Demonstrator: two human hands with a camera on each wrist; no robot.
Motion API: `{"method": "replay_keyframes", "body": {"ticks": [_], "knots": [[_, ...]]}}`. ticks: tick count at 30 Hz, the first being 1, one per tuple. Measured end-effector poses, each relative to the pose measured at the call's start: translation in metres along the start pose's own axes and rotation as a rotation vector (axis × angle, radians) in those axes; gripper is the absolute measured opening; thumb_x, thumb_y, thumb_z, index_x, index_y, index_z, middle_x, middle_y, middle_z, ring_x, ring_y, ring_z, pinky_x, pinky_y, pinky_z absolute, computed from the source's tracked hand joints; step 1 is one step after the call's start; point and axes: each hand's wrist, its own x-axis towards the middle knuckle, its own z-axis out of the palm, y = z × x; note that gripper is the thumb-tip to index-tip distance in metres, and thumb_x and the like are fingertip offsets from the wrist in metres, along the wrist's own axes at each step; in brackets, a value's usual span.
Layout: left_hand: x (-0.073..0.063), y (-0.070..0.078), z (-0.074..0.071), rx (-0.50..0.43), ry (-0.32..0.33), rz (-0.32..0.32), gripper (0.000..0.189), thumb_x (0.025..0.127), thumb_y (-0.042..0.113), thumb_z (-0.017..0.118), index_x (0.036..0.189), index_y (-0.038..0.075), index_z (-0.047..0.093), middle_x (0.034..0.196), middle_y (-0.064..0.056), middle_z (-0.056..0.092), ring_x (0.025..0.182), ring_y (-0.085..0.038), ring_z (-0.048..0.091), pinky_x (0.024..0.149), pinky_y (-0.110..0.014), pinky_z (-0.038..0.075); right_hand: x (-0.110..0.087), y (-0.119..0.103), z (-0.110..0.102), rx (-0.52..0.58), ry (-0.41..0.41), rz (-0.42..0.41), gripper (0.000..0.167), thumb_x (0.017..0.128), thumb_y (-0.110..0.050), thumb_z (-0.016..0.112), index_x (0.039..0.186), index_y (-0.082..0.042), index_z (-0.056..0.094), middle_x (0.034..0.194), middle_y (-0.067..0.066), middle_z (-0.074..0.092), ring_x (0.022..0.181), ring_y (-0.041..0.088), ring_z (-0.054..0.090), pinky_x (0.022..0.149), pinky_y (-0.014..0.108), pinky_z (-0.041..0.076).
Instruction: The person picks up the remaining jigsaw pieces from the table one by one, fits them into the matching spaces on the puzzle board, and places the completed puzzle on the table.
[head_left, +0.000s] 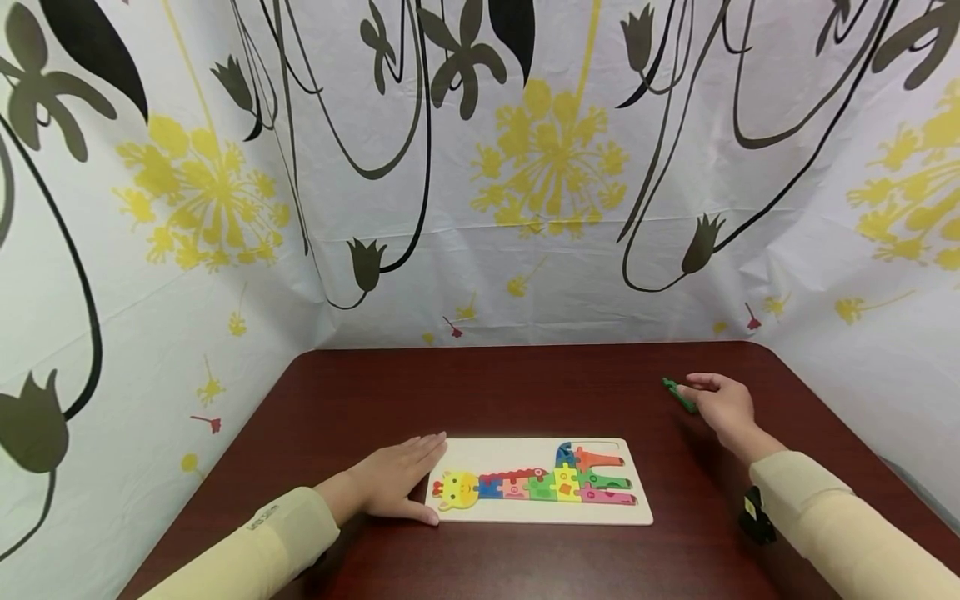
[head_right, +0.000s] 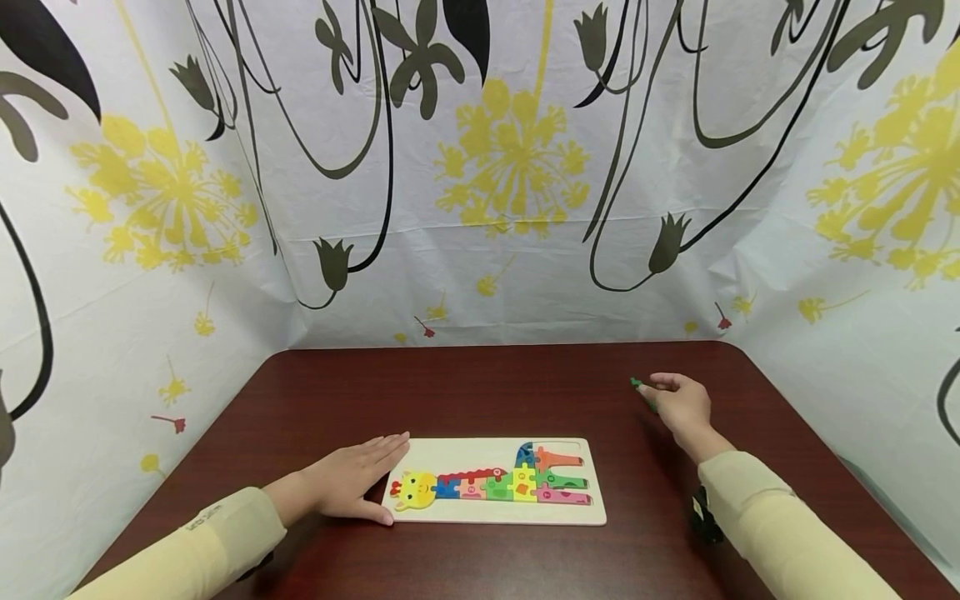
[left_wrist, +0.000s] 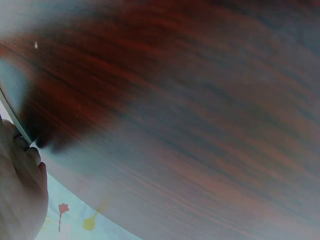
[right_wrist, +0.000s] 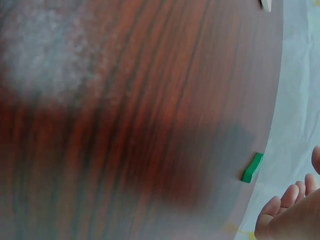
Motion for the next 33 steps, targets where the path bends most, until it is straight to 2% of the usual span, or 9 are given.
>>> {"method": "replay_keyframes", "body": {"ticks": [5, 10, 19, 33], "knots": [[0.000, 0.000, 0.000, 0.003, -0.007, -0.003, 0.109, 0.081, 0.085, 0.032, 0.156, 0.009, 0.015, 0.162, -0.006, 0.013, 0.146, -0.020, 0.016, 0.115, -0.039, 0.020, 0.006, 0.006, -0.002, 0.016, -0.008, 0.064, 0.056, 0.097, -0.034, 0.060, 0.136, 0.005, 0.050, 0.136, 0.028, 0.047, 0.115, 0.037, 0.048, 0.075, 0.033, 0.047], [0.000, -0.001, -0.001, 0.018, -0.007, 0.008, 0.109, 0.081, 0.085, 0.031, 0.156, 0.008, 0.015, 0.162, -0.007, 0.012, 0.146, -0.020, 0.015, 0.116, -0.038, 0.019, 0.009, 0.012, -0.003, -0.010, -0.015, 0.080, 0.056, 0.096, -0.032, 0.060, 0.135, 0.007, 0.050, 0.135, 0.029, 0.047, 0.115, 0.040, 0.047, 0.081, 0.041, 0.046], [0.000, 0.000, -0.001, 0.026, 0.002, 0.015, 0.109, 0.082, 0.085, 0.030, 0.156, 0.007, 0.016, 0.161, -0.008, 0.013, 0.146, -0.021, 0.015, 0.116, -0.038, 0.019, 0.014, 0.019, -0.005, -0.058, -0.046, 0.093, 0.056, 0.096, -0.030, 0.061, 0.134, 0.008, 0.049, 0.137, 0.032, 0.041, 0.106, 0.039, 0.049, 0.078, 0.044, 0.047], [0.000, 0.000, -0.001, 0.018, -0.008, 0.006, 0.110, 0.080, 0.086, 0.031, 0.156, 0.008, 0.015, 0.162, -0.007, 0.013, 0.146, -0.020, 0.015, 0.116, -0.037, 0.019, 0.022, 0.029, -0.003, -0.100, -0.100, 0.046, 0.057, 0.093, -0.029, 0.065, 0.131, 0.011, 0.049, 0.133, 0.034, 0.043, 0.102, 0.040, 0.050, 0.074, 0.041, 0.047]]}}
